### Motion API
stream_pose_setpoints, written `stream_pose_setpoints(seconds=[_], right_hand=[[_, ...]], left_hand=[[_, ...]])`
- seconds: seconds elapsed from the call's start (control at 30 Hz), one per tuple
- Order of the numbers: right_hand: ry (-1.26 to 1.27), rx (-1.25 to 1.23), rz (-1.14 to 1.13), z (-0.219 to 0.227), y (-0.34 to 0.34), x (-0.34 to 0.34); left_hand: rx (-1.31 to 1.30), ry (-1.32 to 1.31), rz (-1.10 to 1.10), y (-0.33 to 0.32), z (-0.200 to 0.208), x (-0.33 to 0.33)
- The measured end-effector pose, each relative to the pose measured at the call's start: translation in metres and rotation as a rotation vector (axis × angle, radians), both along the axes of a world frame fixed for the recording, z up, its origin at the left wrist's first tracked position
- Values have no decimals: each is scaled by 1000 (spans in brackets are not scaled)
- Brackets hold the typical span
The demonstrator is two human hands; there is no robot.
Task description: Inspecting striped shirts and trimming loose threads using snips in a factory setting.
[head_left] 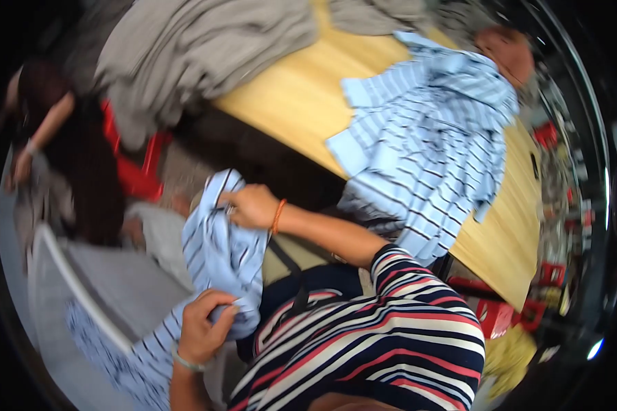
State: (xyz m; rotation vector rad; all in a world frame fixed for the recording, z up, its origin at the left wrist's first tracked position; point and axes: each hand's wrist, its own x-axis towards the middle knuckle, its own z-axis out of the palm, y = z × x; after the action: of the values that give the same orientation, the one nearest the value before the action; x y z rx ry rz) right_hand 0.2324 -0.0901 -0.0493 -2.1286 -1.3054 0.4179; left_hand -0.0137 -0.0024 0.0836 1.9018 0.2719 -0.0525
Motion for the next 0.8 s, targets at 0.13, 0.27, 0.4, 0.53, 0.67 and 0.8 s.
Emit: stream_pose_setpoints(seconds=[0.13,0.27,0.4,0.53,0.67,0.8], right_hand=[[796,471,242,28,-28,-18],[939,502,376,72,-50,-55],[692,411,255,96,-56,-55],[581,318,331,104,-63,-47],[634,301,359,122,-81,-36],[840,689,92,160,-105,-3]], left_hand=[[-79,-61,325,2,-14,9],[-240,-188,444,-2,-28,14],[-279,-234,414,-13,-26,17],[-161,-183,405,-24,-8,23],[251,-426,298,-36,15,41],[296,-613,309,-47,34,53]])
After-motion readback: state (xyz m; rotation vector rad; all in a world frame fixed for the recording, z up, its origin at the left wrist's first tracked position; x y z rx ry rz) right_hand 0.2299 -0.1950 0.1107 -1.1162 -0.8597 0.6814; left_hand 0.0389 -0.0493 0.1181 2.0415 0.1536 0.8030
